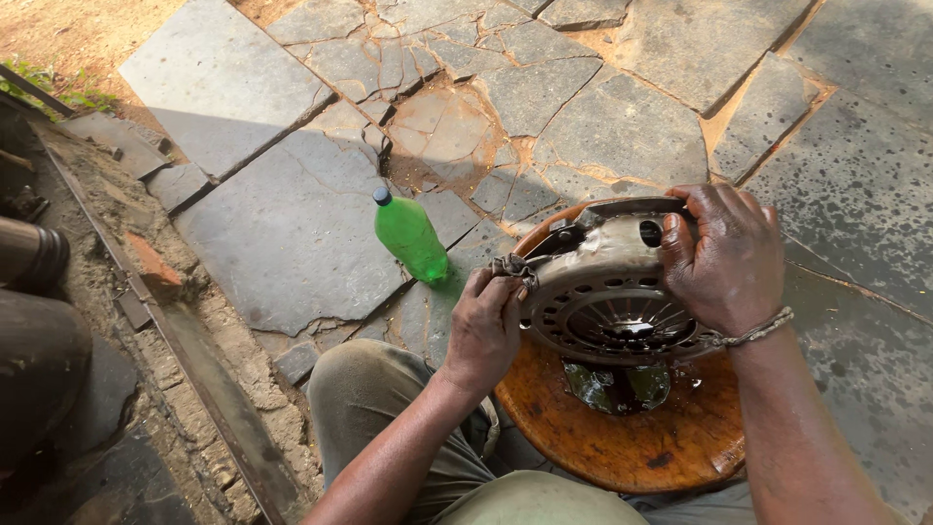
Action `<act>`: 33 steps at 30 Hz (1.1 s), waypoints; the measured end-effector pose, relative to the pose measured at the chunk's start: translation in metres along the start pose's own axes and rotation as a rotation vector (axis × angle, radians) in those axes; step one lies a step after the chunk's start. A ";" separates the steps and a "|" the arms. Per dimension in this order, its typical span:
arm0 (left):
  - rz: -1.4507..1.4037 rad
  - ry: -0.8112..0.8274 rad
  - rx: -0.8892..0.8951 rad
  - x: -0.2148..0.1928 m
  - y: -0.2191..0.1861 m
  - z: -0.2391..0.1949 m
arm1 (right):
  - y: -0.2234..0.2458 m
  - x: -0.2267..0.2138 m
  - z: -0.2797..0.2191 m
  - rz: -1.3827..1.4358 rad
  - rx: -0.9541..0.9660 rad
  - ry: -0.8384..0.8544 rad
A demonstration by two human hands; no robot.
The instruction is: The person cleans a car clutch assembly using a brush and a cloth inside a basin containing a dark liquid.
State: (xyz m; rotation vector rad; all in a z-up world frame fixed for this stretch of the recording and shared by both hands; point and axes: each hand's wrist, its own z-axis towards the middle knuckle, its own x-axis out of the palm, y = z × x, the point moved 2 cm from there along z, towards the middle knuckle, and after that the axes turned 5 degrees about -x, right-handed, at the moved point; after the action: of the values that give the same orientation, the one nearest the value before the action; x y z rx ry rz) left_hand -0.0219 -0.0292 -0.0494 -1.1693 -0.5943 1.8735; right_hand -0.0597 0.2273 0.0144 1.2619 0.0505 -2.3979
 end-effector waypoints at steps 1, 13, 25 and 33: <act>0.010 0.018 0.006 -0.001 0.003 -0.001 | 0.000 0.001 0.001 -0.011 -0.007 0.008; -0.009 0.062 -0.406 0.018 0.050 -0.011 | -0.008 0.009 0.004 -0.003 -0.024 0.006; -0.106 -0.038 -0.301 0.017 0.063 0.003 | -0.016 0.014 -0.009 0.008 -0.027 0.010; 0.023 0.110 -0.517 0.027 0.075 0.002 | -0.022 0.019 -0.001 -0.056 -0.058 0.023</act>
State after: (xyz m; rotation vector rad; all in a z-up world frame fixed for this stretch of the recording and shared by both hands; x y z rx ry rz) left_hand -0.0592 -0.0472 -0.1175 -1.6001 -1.0451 1.7076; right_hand -0.0770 0.2413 -0.0047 1.2768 0.1632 -2.4112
